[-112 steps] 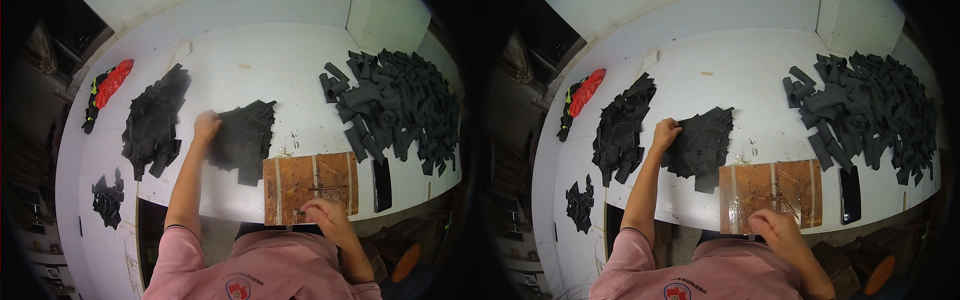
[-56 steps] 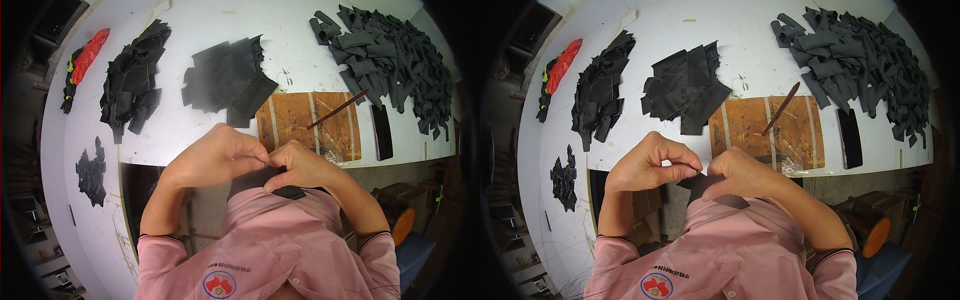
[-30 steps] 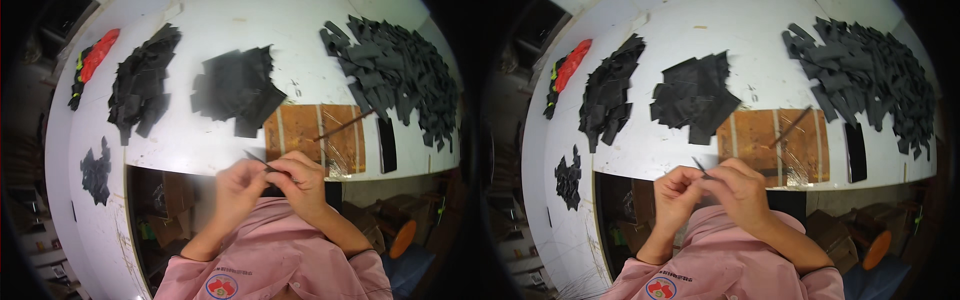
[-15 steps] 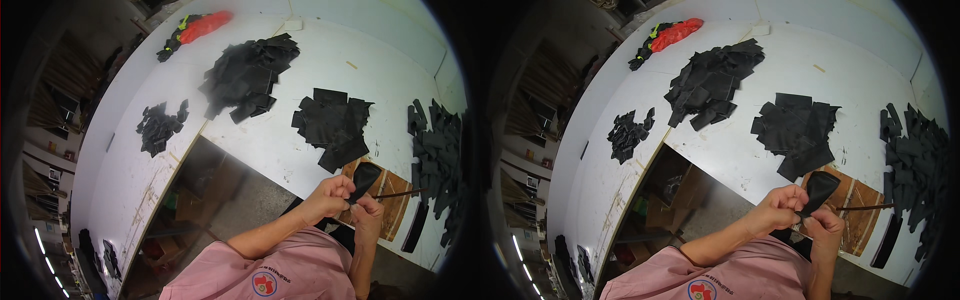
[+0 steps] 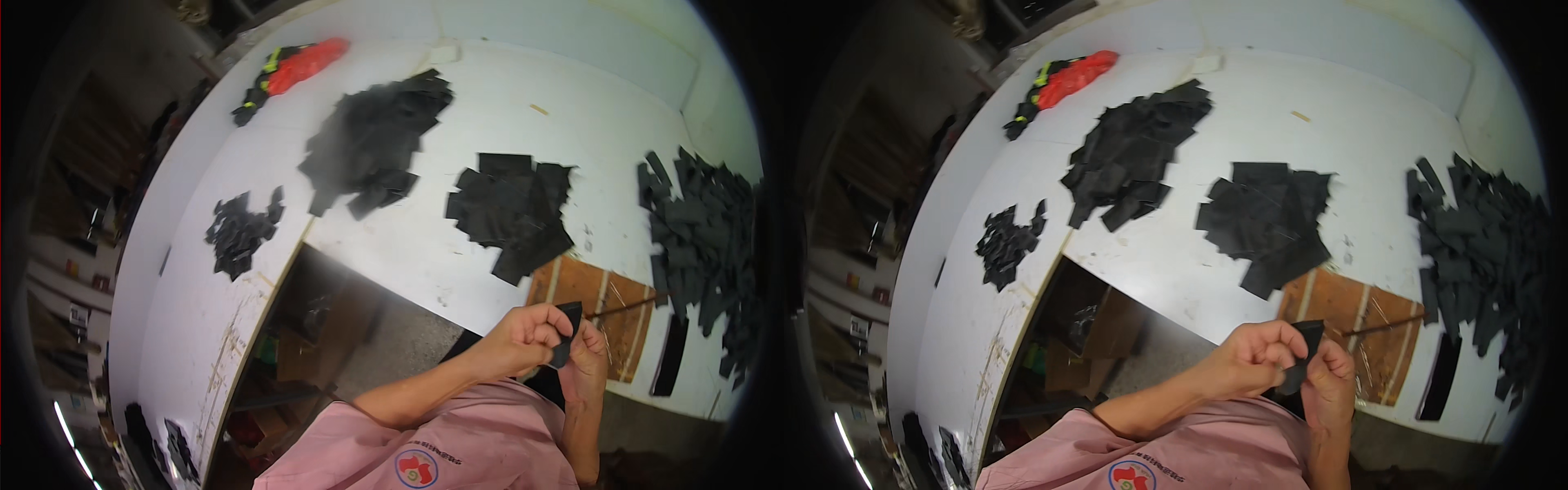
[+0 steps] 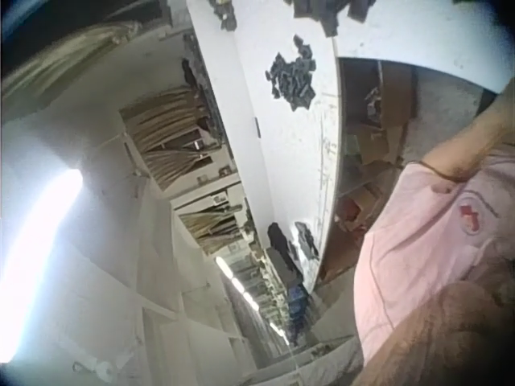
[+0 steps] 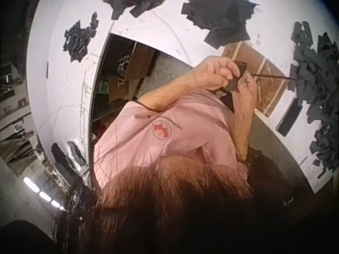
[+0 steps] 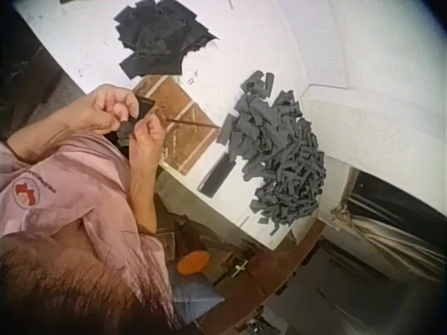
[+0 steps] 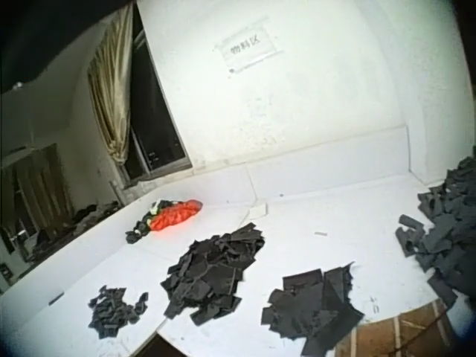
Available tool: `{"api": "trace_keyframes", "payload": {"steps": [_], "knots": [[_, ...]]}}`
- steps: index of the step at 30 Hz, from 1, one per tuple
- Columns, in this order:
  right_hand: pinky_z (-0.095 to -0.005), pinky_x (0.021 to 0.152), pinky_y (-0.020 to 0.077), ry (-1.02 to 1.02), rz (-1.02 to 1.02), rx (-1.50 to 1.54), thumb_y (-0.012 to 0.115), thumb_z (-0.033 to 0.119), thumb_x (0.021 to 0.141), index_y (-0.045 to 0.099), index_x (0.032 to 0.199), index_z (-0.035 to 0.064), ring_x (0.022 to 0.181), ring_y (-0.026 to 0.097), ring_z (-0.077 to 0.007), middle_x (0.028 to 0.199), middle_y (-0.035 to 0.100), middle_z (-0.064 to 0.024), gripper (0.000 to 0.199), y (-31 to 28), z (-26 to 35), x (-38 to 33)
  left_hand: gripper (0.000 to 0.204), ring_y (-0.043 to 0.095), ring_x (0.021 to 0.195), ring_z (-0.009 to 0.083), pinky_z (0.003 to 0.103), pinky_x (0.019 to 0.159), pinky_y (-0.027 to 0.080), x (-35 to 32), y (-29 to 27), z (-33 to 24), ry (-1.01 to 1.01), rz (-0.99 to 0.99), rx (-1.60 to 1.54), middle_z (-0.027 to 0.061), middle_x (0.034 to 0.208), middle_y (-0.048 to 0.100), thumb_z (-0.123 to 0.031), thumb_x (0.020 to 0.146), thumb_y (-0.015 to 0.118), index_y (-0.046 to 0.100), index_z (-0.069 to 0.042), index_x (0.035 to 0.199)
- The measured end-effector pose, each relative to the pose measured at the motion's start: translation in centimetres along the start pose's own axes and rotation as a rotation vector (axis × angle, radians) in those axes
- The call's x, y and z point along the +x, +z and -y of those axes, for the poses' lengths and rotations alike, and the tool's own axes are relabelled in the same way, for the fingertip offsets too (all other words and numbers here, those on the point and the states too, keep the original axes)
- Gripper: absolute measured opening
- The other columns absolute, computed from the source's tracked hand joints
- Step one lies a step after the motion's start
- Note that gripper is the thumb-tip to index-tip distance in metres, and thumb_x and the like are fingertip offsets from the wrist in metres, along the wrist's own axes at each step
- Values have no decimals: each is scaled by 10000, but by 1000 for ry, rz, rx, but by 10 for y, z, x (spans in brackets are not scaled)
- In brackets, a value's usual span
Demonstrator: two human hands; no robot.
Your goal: Manually folding and organizing small black rectangular pieces of material.
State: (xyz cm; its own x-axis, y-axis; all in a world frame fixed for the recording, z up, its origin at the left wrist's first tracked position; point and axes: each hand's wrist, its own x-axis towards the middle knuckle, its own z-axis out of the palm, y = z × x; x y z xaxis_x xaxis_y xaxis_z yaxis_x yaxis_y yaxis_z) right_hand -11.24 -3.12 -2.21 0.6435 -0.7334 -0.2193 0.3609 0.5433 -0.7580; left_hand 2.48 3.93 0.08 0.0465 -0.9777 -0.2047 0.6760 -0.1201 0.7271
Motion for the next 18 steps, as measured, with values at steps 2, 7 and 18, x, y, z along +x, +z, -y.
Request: {"api": "trace_keyframes", "payload": {"steps": [2,7,18], "knots": [[-214,709,371,6,90,1,624,143,758,510,715,38,736,473,-96,820,536,-43,160,13,8,-11,457,436,507,4,131,416,271,-9,3,-11,-103,312,-236,18,775,553,65,657,506,433,42,1107],[-236,595,374,-451,86,-507,616,63,711,534,703,8,677,493,-141,759,532,-77,100,4,26,-7,486,402,528,8,141,483,306,-11,30,-6,426,-125,657,29,794,531,115,651,495,483,-13,1119],[-217,534,372,-139,38,-483,548,107,805,521,737,-1,601,462,-82,675,500,-19,130,0,55,-20,191,458,485,24,143,403,352,11,63,13,520,-283,535,116,872,602,117,763,452,501,32,927]]}}
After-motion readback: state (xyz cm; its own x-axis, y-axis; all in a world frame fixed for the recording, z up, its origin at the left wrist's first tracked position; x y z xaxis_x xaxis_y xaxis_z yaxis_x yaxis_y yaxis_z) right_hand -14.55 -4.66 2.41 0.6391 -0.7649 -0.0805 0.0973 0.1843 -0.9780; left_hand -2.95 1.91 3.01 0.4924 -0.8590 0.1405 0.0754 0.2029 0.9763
